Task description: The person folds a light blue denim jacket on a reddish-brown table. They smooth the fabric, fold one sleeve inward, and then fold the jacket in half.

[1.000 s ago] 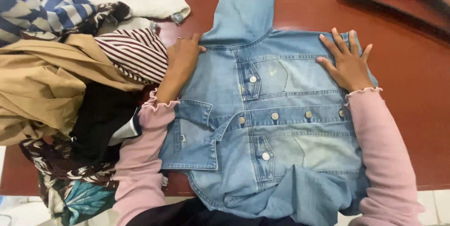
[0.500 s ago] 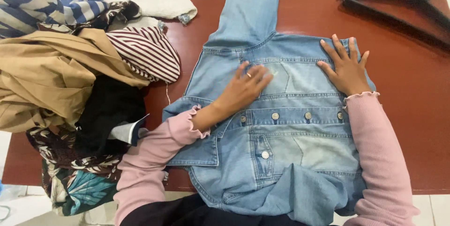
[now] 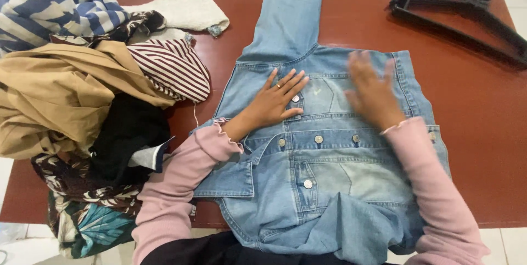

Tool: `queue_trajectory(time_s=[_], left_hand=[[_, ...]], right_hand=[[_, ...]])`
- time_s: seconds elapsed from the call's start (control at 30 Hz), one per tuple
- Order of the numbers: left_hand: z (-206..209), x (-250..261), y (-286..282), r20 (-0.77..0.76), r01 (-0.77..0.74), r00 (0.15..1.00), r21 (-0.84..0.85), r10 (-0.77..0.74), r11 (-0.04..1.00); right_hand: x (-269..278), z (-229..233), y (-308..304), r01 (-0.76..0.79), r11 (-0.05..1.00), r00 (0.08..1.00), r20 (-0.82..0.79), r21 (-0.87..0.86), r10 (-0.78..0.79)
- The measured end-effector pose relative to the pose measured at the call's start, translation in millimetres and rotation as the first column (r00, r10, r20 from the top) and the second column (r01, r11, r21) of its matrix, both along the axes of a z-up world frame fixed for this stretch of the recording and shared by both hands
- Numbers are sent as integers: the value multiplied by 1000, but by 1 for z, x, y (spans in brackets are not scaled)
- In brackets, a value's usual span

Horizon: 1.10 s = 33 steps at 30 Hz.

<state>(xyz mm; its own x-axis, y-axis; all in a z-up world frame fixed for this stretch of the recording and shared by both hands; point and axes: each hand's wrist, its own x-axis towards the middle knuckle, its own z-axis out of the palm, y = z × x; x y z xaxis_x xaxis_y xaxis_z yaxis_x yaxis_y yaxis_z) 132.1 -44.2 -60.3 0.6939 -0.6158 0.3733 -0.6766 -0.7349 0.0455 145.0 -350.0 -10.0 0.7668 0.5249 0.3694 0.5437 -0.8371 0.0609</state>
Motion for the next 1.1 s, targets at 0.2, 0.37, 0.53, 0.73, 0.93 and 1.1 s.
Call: queue_trajectory(time_s=[0.2, 0.37, 0.53, 0.73, 0.93, 1.1], left_hand=[[-14, 6, 3, 22, -8, 1000, 25, 7, 1000], [-8, 5, 3, 6, 10, 1000, -8, -10, 1000], [-10, 7, 2, 30, 4, 1000, -1, -4, 1000], [-4, 5, 3, -9, 13, 1000, -13, -13, 1000], [2, 3, 8, -53, -65, 996, 16, 66, 998], [-2, 16, 23, -112, -117, 987, -6, 115, 993]], right_hand=[[-50, -14, 69, -308, 940, 948, -134, -143, 290], [-44, -15, 63, -305, 949, 915, -302, -80, 269], [-47, -15, 64, -295, 952, 929, -258, -79, 266], [-42, -26, 63, -283, 955, 940, -223, -87, 259], [-31, -14, 49, -58, 991, 949, -316, -123, 16], [30, -31, -34, 226, 962, 851, -450, -156, -273]])
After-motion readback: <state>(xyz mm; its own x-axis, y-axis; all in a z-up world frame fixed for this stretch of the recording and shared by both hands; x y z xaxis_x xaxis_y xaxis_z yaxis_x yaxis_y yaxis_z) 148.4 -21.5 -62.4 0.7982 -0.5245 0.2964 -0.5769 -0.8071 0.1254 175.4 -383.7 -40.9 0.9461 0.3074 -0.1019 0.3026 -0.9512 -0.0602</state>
